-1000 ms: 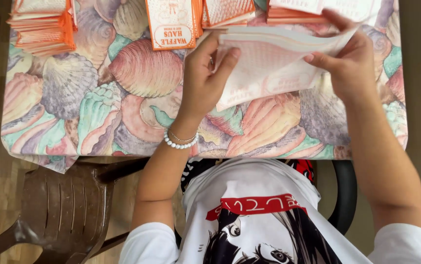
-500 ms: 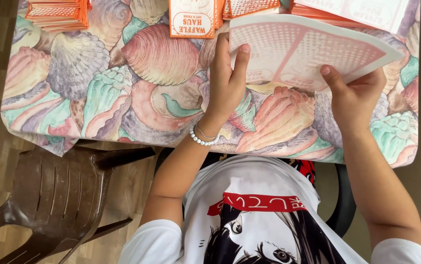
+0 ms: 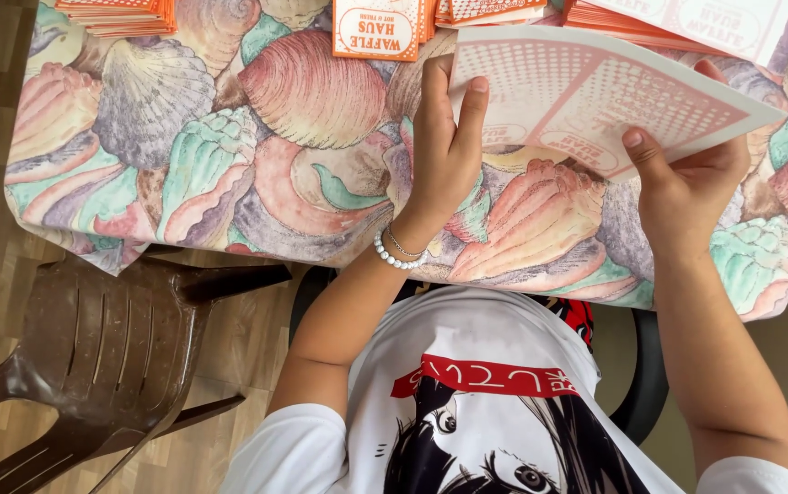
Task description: Folding paper sheets into bags and stacking them on a table
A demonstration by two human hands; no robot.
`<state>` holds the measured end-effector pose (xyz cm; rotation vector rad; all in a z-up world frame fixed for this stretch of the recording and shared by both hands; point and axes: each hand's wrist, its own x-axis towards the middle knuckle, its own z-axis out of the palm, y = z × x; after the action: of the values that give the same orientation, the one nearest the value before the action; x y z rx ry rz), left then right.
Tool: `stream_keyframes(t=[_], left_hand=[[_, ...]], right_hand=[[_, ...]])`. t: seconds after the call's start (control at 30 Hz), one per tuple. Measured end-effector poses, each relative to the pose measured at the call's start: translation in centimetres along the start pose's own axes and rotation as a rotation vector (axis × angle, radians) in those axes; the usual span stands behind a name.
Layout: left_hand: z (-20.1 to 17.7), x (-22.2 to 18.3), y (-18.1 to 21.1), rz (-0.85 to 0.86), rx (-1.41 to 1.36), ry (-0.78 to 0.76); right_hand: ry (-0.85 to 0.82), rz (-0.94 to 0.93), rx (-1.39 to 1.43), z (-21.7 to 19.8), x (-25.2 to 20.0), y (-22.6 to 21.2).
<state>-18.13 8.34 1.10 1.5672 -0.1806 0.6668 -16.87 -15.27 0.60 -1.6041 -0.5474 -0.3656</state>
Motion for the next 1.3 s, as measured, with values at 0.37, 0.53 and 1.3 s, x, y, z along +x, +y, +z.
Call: stream_keyframes(t=[0.37, 0.53, 1.3], left_hand=[[0.4, -0.5, -0.8, -0.033, 0.029, 0.009], [0.4, -0.4, -0.2, -0.073, 0.033, 0.003], [0.8, -1.0, -1.7, -0.061, -0.019, 0.025]], right_hand=[[0.014, 0.029, 0.021, -0.5, -0.3, 0.8], [0.003, 0.056, 0.011, -0.8, -0.6, 1.3], [0.014, 0.057, -0.002, -1.2, -0.2, 2.3]])
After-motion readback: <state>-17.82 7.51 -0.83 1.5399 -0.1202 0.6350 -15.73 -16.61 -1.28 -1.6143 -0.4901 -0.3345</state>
